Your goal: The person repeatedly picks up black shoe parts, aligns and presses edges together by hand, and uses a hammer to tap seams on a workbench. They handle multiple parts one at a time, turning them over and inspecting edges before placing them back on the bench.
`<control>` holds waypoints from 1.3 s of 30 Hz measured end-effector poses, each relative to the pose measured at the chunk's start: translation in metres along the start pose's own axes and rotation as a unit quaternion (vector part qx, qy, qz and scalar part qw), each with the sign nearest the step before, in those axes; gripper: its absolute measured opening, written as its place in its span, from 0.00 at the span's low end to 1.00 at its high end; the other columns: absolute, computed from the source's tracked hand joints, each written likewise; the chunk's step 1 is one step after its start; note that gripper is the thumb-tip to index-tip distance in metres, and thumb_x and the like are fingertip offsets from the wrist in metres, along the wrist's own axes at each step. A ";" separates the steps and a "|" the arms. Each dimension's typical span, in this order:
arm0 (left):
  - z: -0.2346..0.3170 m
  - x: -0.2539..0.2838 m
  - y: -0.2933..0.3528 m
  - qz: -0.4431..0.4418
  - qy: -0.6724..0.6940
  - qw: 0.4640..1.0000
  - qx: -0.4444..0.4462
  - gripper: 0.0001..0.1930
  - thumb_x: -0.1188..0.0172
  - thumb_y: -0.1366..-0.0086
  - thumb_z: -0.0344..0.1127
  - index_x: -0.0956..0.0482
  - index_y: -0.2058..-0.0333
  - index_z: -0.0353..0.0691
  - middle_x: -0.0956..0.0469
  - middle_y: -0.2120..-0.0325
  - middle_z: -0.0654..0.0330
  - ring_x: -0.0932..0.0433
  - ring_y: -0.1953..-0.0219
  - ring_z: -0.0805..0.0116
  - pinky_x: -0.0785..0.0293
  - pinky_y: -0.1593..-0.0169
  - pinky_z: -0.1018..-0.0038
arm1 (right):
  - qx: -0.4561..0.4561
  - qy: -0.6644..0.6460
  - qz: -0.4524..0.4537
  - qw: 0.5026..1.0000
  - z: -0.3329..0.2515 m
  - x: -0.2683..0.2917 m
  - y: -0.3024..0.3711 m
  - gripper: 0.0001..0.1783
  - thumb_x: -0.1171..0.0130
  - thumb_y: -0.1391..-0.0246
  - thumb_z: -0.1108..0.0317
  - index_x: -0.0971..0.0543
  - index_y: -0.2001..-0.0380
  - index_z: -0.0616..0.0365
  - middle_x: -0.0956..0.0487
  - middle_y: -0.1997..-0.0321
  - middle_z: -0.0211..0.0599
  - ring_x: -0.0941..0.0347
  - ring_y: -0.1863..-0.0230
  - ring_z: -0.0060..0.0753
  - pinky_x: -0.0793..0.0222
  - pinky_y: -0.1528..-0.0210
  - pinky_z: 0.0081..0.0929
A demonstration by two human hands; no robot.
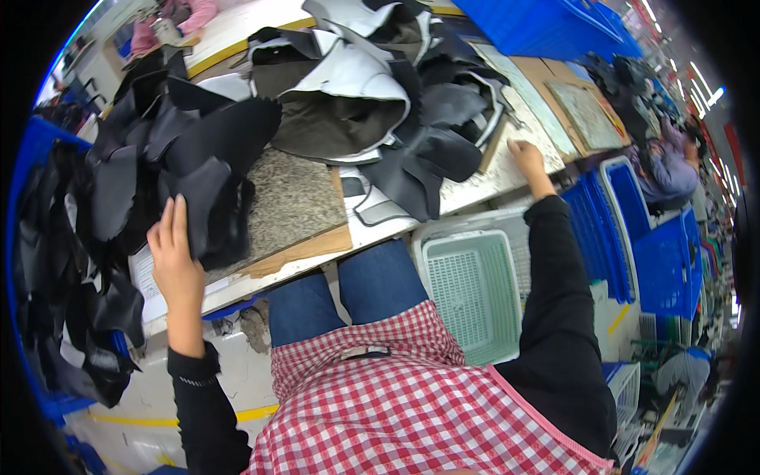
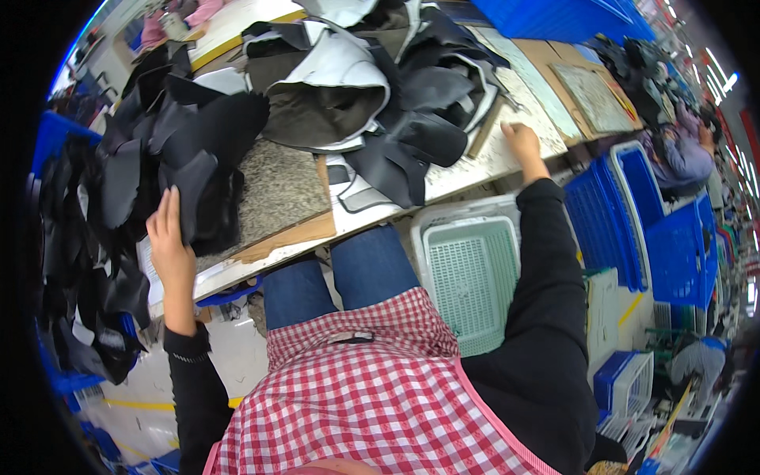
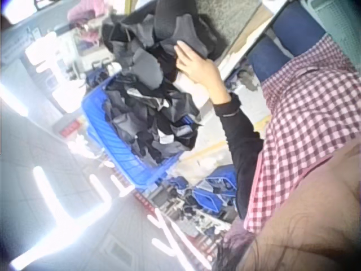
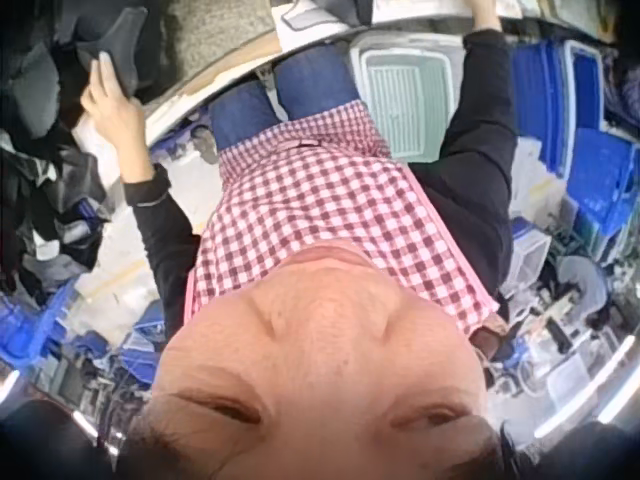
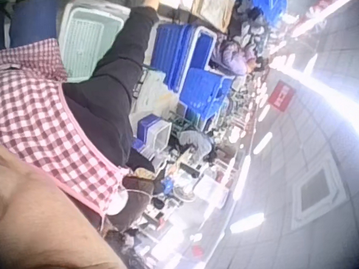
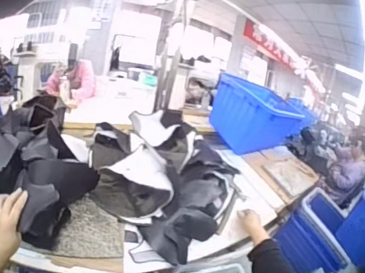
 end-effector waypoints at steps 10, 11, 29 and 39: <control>0.013 -0.003 0.034 -0.072 0.096 0.991 0.054 0.50 0.51 0.50 0.07 0.33 0.28 0.54 0.37 0.28 0.52 0.39 0.27 0.41 0.34 0.31 0.53 | -0.064 0.130 0.001 0.989 -0.035 -0.030 -0.062 0.19 0.39 0.45 0.63 0.17 0.58 0.71 0.15 0.55 0.63 0.16 0.54 0.62 0.20 0.50 0.48; 0.015 -0.001 0.030 -0.067 0.086 0.993 0.036 0.49 0.51 0.49 0.07 0.33 0.29 0.54 0.37 0.28 0.52 0.40 0.27 0.41 0.36 0.30 0.53 | -0.090 0.081 0.073 0.990 0.004 -0.022 -0.068 0.18 0.43 0.43 0.65 0.17 0.56 0.70 0.16 0.53 0.64 0.18 0.49 0.65 0.22 0.47 0.50; -0.015 -0.062 -0.043 -0.186 0.249 0.950 -0.025 0.22 0.43 0.24 0.45 0.25 0.34 0.59 0.20 0.40 0.58 0.22 0.39 0.52 0.27 0.35 0.62 | 0.324 -0.191 -0.221 0.900 -0.414 0.018 0.255 0.15 0.49 0.25 0.57 0.25 0.56 0.59 0.23 0.74 0.41 0.25 0.76 0.39 0.34 0.74 0.36; -0.013 -0.085 -0.075 -0.247 0.209 0.946 -0.001 0.32 0.49 0.27 0.65 0.25 0.34 0.53 0.22 0.38 0.48 0.26 0.36 0.45 0.30 0.33 0.60 | 0.490 0.026 -0.183 0.852 -0.534 -0.018 0.290 0.17 0.43 0.30 0.59 0.32 0.65 0.61 0.21 0.79 0.52 0.21 0.75 0.62 0.26 0.74 0.52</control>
Point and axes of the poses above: each hand's wrist, its own y-axis away from the middle knuckle, its own x-axis out of the back of the hand, z = x × y, the point moved 10 cm from there along -y, towards the middle knuckle
